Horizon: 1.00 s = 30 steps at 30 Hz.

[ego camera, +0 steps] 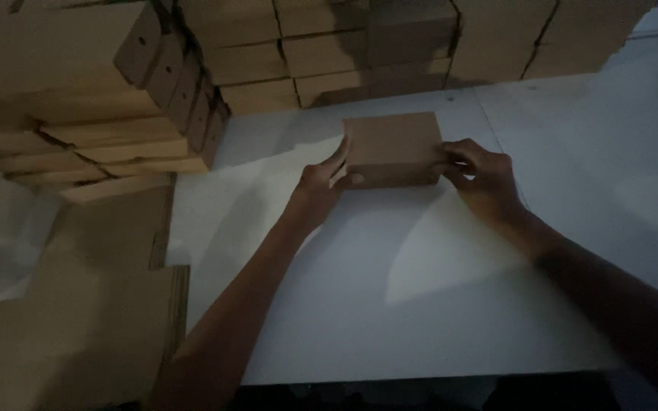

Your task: The person folds two cardboard boxes by hand on a white table, tucking in the side flaps and closing the top lids before placing the completed boxes onto a stack.

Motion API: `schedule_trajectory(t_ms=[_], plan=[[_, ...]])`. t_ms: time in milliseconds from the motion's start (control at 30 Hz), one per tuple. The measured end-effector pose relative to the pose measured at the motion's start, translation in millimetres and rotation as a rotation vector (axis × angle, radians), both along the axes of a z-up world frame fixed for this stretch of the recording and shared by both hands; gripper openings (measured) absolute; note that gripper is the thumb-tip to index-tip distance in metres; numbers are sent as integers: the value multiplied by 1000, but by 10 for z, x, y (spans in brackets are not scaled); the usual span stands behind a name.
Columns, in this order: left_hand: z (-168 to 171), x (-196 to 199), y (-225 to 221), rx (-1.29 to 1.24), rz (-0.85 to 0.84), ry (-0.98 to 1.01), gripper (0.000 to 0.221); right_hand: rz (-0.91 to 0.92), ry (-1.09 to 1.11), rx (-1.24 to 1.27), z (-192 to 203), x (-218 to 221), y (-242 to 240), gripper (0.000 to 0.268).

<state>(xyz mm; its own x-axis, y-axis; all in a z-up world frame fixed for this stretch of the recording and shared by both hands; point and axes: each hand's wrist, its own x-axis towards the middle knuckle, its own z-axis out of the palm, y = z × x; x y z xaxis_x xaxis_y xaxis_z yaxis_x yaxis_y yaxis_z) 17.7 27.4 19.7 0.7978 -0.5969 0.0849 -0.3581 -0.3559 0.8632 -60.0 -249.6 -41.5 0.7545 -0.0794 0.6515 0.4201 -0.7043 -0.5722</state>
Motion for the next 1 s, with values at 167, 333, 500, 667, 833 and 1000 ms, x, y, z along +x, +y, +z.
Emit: schedule_trajectory(t_ms=[167, 333, 500, 667, 833, 1000], plan=[[-372, 305, -28, -163, 39, -77, 52, -26, 49, 43, 61, 12, 18, 26], [-614, 488, -158, -52, 289, -167, 29, -64, 32, 14, -58, 129, -60, 30], [-569, 402, -163, 0, 318, -420, 12, -200, -7, -31, -5, 134, 31, 17], [-561, 360, -188, -22, 230, -489, 16, -310, -27, -10, 155, 61, 106, 5], [-541, 341, -120, -1, 170, -541, 16, -362, -90, 24, 331, 205, -393, 15], [-856, 630, -170, -30, 139, -834, 8, -320, -424, -294, 942, 668, -939, 8]])
